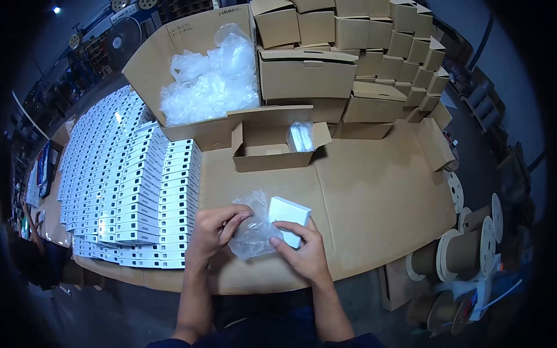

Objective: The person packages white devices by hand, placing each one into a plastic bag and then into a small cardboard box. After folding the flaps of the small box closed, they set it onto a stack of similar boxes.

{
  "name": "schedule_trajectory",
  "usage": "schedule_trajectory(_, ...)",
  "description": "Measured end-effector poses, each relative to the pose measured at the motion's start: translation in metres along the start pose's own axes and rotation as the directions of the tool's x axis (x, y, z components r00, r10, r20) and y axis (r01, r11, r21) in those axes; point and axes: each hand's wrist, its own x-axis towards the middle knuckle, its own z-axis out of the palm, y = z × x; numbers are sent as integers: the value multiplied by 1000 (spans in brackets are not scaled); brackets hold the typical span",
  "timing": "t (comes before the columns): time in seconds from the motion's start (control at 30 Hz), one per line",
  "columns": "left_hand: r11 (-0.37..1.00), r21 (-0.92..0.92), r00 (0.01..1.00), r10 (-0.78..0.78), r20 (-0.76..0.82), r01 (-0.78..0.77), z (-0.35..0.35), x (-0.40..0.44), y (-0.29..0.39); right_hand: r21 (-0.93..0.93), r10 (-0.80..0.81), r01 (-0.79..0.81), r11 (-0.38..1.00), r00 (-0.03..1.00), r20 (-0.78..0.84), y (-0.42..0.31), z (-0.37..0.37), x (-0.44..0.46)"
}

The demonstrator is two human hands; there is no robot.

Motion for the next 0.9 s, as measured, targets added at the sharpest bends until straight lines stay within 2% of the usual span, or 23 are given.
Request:
schedule_trajectory(0.1,993,-6,993,114,-15,-114,3,4,-6,71,102,-107,992,992,75,10,-4,1)
schedule_trajectory(0.13,997,16,979,83,-184,-82,6,2,-10,66,113,-116,991,993,38,10,-2,0)
schedule_trajectory(0.2,999,43,863,32,-505,-12,12,-3,-18,59,133,-130,990,991,-35,9,4,0)
schedule_trajectory(0.23,963,-260,732,-130,-669,-67,17,-2,-14,87,134,-126,988,987,-93,9,7,0)
schedule_trajectory(0.27,979,-191,697,-92,-711,-66,17,1,-16,114,138,-122,986,979,-152,8,10,-1)
schedule_trajectory(0.3,965,-258,684,-164,-711,-36,23,-1,-18,139,143,-116,983,967,-210,8,13,-1)
schedule_trajectory(0.33,946,-323,667,-236,-707,-8,31,-6,-18,120,118,-91,989,964,-239,8,15,-2)
schedule_trajectory(0.37,813,-581,682,-441,-584,28,36,-16,-11,101,89,-64,993,960,-266,9,17,-2)
schedule_trajectory(0.43,700,-685,748,-561,-355,200,43,-36,-10,64,3,19,998,944,-329,9,25,-1)
schedule_trajectory(0.47,633,-716,758,-611,-229,294,46,-43,-10,77,21,5,997,939,-342,12,28,-2)
schedule_trajectory(0.57,769,-533,813,-535,-231,354,60,-52,-4,105,34,5,994,930,-366,21,34,-5)
schedule_trajectory(0.67,675,-676,769,-588,-250,296,61,-57,-18,118,-7,56,991,924,-381,15,36,-6)
schedule_trajectory(0.7,560,-774,746,-641,-179,296,54,-54,-17,120,2,45,992,930,-367,18,35,-8)
schedule_trajectory(0.8,634,-729,862,-492,-121,259,39,-41,-1,108,1,33,994,954,-301,25,28,-10)
schedule_trajectory(0.83,581,-747,866,-500,-14,323,35,-46,-9,97,-13,40,995,966,-260,25,25,-11)
schedule_trajectory(0.9,624,-658,838,-546,20,422,34,-49,-10,88,-53,74,993,974,-220,22,21,-10)
